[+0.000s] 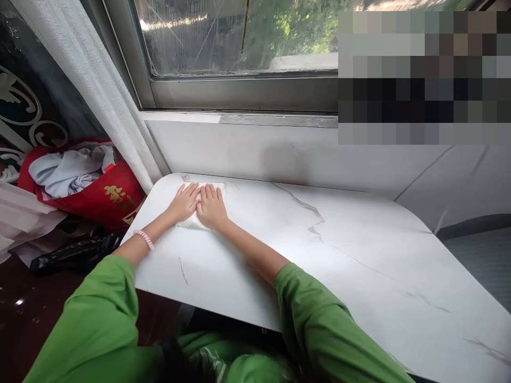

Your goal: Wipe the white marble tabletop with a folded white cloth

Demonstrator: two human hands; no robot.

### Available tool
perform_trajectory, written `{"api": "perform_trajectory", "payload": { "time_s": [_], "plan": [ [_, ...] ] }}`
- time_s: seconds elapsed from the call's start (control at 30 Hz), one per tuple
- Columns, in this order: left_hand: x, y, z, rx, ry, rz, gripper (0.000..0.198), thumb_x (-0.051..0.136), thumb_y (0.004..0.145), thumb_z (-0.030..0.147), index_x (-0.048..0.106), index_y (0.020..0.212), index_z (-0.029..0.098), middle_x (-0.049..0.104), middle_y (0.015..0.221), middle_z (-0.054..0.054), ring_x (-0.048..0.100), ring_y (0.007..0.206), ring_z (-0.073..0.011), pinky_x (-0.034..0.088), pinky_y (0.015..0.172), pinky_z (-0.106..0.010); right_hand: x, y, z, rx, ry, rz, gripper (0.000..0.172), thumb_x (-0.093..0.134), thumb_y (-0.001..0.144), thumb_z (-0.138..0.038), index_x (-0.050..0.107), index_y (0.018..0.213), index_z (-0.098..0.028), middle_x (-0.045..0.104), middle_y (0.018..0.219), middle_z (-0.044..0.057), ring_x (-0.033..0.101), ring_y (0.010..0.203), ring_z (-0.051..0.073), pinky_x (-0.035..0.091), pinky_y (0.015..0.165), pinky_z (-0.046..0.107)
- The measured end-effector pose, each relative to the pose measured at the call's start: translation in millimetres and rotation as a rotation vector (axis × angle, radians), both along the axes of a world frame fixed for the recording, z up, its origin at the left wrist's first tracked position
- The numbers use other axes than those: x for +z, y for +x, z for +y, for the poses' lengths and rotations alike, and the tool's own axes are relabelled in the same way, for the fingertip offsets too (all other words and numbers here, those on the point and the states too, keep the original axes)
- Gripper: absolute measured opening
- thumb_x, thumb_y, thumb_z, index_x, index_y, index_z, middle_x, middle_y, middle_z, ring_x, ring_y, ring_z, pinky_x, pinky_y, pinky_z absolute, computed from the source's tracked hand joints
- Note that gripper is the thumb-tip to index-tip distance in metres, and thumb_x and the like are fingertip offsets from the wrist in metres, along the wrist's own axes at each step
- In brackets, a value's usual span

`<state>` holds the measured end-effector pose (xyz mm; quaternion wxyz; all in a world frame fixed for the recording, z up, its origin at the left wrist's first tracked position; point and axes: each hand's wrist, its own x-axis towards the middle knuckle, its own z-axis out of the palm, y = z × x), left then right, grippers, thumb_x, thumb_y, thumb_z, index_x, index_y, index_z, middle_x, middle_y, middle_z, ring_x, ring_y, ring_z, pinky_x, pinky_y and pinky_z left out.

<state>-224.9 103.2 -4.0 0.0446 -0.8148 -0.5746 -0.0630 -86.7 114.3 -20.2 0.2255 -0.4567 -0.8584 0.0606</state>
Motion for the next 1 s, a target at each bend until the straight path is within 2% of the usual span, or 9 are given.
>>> {"api": "perform_trajectory", "payload": {
  "time_s": [0.1,0.17,0.27,0.37,0.43,0.53,0.77,0.87,1.0],
  "plan": [
    [3.0,-8,38,-0.007,-0.027,-0.013,0.048,0.03,0.092,0.023,0.038,0.137,0.009,0.035,0.146,-0.013,0.026,0.137,-0.0204,0.013,0.114,-0.042,-1.8,-12,33,-0.054,0.0,0.024,0.054,0.035,0.088,-0.022,0.038,0.136,0.004,0.038,0.142,0.023,0.028,0.135,0.03,0.014,0.111,0.048],
    [3.6,-11,53,-0.008,-0.032,-0.016,0.047,0.03,0.092,0.023,0.038,0.137,0.01,0.036,0.146,-0.013,0.028,0.137,-0.0201,0.014,0.114,-0.042,-1.7,-16,46,-0.076,0.006,0.037,0.053,0.035,0.089,-0.021,0.039,0.135,0.004,0.039,0.141,0.023,0.029,0.134,0.03,0.015,0.111,0.048],
    [1.6,-13,59,-0.023,-0.021,-0.02,0.048,0.028,0.092,0.023,0.038,0.137,0.01,0.036,0.146,-0.013,0.028,0.137,-0.0201,0.014,0.114,-0.043,0.0,-17,51,-0.088,0.012,0.04,0.052,0.035,0.09,-0.021,0.038,0.136,0.003,0.039,0.142,0.023,0.028,0.135,0.03,0.014,0.111,0.048],
    [-1.1,-16,50,-0.029,-0.002,-0.017,0.048,0.026,0.093,0.024,0.036,0.138,0.009,0.034,0.147,-0.014,0.026,0.137,-0.0208,0.013,0.114,-0.044,2.4,-15,41,-0.057,0.013,0.02,0.053,0.036,0.091,-0.022,0.036,0.138,0.003,0.036,0.143,0.023,0.026,0.136,0.029,0.012,0.112,0.047],
    [-1.8,-19,34,-0.039,0.003,-0.009,0.05,0.025,0.093,0.024,0.036,0.138,0.007,0.034,0.147,-0.015,0.025,0.138,-0.0215,0.012,0.114,-0.045,3.8,-14,26,-0.037,0.01,0.003,0.054,0.036,0.091,-0.023,0.036,0.138,0.003,0.036,0.143,0.023,0.026,0.136,0.03,0.012,0.112,0.046],
    [-1.2,-26,-1,-0.062,0.002,-0.014,0.051,0.022,0.093,0.026,0.034,0.139,0.008,0.032,0.148,-0.014,0.023,0.139,-0.0214,0.012,0.114,-0.045,5.3,-17,-7,-0.019,0.009,-0.002,0.055,0.036,0.092,-0.025,0.035,0.139,0.003,0.035,0.144,0.024,0.025,0.136,0.032,0.011,0.112,0.048],
    [2.6,-55,-117,-0.021,0.053,-0.033,0.052,0.018,0.095,0.028,0.028,0.143,0.01,0.033,0.147,-0.014,0.024,0.139,-0.0218,0.014,0.114,-0.048,12.9,-37,-102,0.176,0.014,0.033,0.061,0.039,0.09,-0.029,0.032,0.139,0.007,0.031,0.144,0.028,0.021,0.137,0.037,0.011,0.112,0.053],
    [4.6,-68,-160,0.011,0.076,-0.019,0.052,0.018,0.096,0.029,0.026,0.144,0.01,0.033,0.147,-0.016,0.024,0.138,-0.0232,0.016,0.113,-0.049,16.7,-48,-133,0.256,0.005,0.049,0.063,0.04,0.09,-0.03,0.031,0.139,0.009,0.03,0.144,0.03,0.02,0.137,0.038,0.011,0.111,0.055],
    [7.0,-77,-190,0.064,0.078,-0.001,0.052,0.017,0.096,0.029,0.023,0.145,0.012,0.033,0.147,-0.016,0.025,0.138,-0.0238,0.016,0.113,-0.05,18.8,-57,-153,0.328,-0.005,0.06,0.062,0.039,0.091,-0.031,0.031,0.138,0.009,0.03,0.144,0.03,0.02,0.137,0.038,0.012,0.111,0.056]
  ]
}}
